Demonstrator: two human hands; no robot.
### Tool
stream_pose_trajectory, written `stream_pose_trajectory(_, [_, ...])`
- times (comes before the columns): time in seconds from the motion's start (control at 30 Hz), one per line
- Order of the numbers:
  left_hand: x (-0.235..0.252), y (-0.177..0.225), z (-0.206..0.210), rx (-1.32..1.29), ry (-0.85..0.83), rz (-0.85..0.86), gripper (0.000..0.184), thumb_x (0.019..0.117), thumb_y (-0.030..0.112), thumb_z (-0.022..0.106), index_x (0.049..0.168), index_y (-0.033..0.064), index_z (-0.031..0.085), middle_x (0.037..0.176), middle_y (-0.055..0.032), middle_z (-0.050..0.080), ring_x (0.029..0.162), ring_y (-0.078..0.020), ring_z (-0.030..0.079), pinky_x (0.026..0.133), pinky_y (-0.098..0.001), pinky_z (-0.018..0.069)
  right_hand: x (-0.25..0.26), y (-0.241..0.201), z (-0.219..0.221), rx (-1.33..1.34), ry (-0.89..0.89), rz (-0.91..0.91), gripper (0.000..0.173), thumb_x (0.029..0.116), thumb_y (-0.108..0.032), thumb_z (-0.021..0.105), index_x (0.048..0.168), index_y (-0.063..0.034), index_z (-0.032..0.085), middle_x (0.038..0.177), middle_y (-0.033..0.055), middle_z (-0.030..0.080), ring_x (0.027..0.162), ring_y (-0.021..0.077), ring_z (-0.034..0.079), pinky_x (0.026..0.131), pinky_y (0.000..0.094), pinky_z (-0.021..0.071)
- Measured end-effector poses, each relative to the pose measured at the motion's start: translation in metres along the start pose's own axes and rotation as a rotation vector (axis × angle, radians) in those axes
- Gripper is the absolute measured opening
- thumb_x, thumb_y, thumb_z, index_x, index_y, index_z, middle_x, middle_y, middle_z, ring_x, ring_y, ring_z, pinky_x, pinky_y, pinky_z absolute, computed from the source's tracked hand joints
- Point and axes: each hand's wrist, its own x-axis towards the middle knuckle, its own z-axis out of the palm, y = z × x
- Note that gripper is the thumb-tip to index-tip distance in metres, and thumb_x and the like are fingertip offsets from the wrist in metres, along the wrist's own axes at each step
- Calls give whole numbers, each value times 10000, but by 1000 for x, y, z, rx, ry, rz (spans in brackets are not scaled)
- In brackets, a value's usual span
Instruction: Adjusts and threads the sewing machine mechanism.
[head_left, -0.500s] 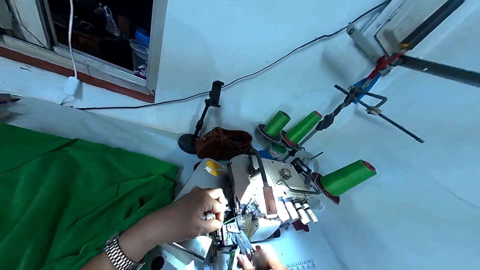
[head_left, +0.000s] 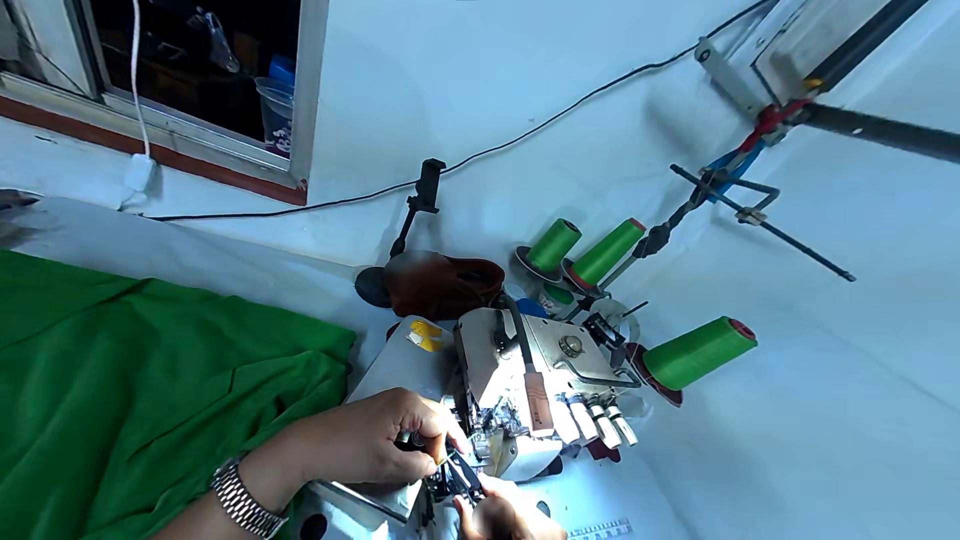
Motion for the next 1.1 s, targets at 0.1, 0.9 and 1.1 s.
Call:
stream_pose_trajectory(0.1, [-1,-1,-1,20,-7,-13,178,922,139,595,818,26,685,1092,-34,705,986,-12,624,841,-184,497,1,0,0,-7,-17,-5,168,842,-91,761,948,40,758,781,102,739,667,109,678,665,249,570])
stream_pose_trajectory(0.9, [0,0,1,13,-9,-44,153,929,121,590,853,35,691,1084,-18,705,980,1,619,844,-176,493,3,3,11,20,7,-60,155,857,-101,734,909,43,760,794,112,746,703,111,702,705,221,575])
stream_pose_trajectory(1.1, [0,-1,0,15,-13,-39,160,931,116,593,848,23,692,1133,-36,704,1036,-20,622,891,-194,494,2,4,13,31,9,-55,149,864,-102,729,898,40,758,765,104,734,678,110,689,682,223,570])
